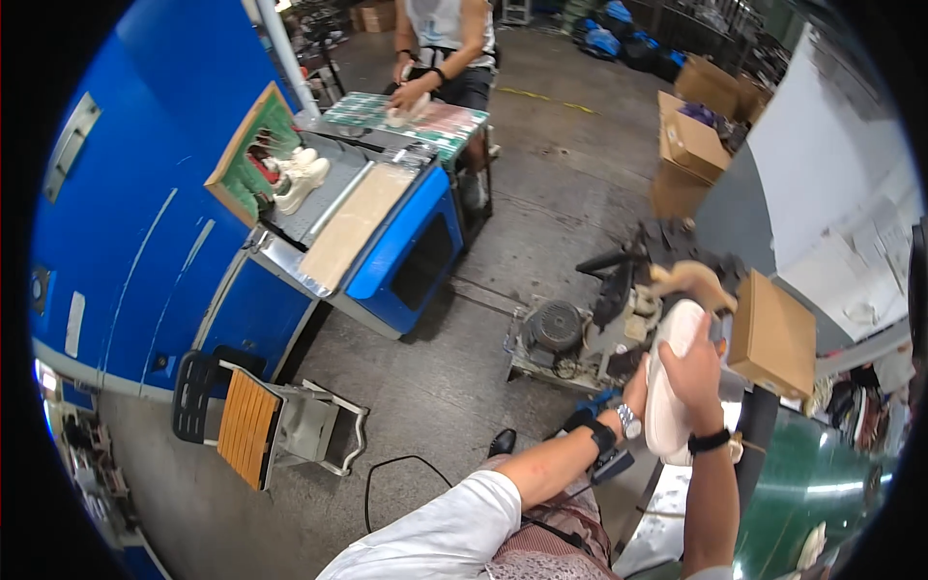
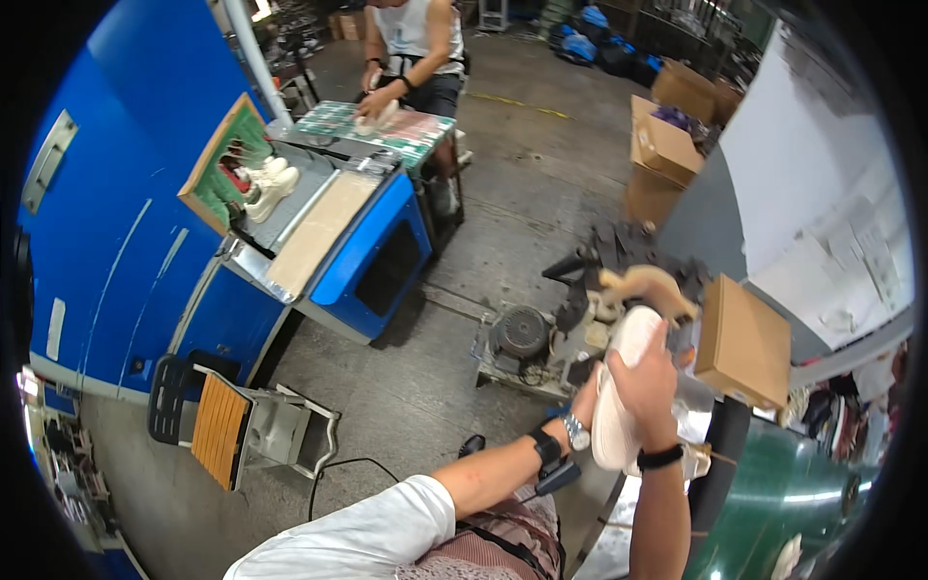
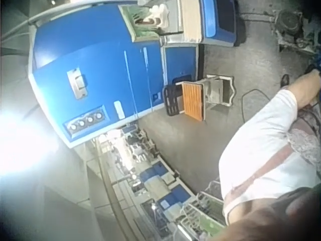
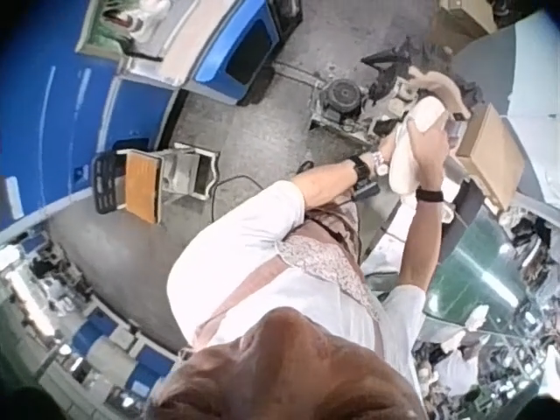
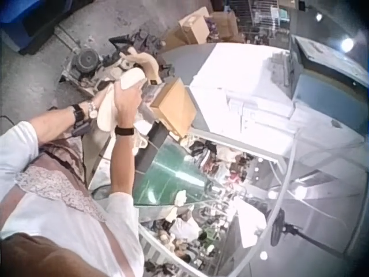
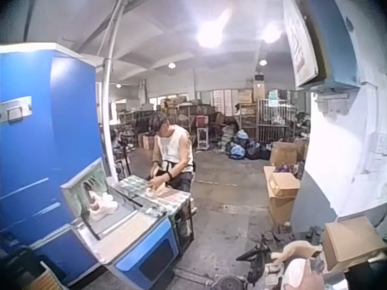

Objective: Inserting shoe lasts into shoes and using a lasting machine on a production line.

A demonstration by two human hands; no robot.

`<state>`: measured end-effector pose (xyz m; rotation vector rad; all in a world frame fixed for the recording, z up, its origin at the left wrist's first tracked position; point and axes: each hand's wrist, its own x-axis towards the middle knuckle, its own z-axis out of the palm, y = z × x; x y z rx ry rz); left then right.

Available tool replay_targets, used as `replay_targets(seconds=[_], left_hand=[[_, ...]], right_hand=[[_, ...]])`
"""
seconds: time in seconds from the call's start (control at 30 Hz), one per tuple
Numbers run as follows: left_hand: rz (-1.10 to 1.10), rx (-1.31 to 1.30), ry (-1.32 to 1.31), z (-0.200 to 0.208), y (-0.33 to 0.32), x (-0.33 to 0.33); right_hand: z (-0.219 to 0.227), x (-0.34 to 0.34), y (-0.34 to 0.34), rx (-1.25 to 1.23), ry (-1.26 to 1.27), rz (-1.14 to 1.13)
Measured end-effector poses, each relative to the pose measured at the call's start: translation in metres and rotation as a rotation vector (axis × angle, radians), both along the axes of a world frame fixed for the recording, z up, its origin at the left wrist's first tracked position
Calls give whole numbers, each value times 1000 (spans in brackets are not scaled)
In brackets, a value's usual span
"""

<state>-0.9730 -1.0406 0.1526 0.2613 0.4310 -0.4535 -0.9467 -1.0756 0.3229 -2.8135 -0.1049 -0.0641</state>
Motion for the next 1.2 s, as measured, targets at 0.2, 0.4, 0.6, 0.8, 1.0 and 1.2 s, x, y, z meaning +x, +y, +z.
replay_targets(seconds=[0.2, 0.4, 0.6, 0.8, 1.0, 1.2], left_hand=[[-184, 89, -34, -30, 15, -64], [-519, 115, -81, -13, 48, -76], [-224, -325, -238, 50, 53, -31], [-210, -336, -233, 42, 36, -35], [-282, -137, -138, 22, 41, -72], [-511, 307, -292, -1, 154, -131]], right_hand=[[-2, -46, -2, 129, -91, -23], [-14, -48, 0, 89, -215, -20], [-13, -58, 6, 127, -296, -30], [-11, -73, 13, 213, -369, -31], [-15, -121, 4, 222, -373, -37], [-80, -151, -43, 1911, 261, -518]])
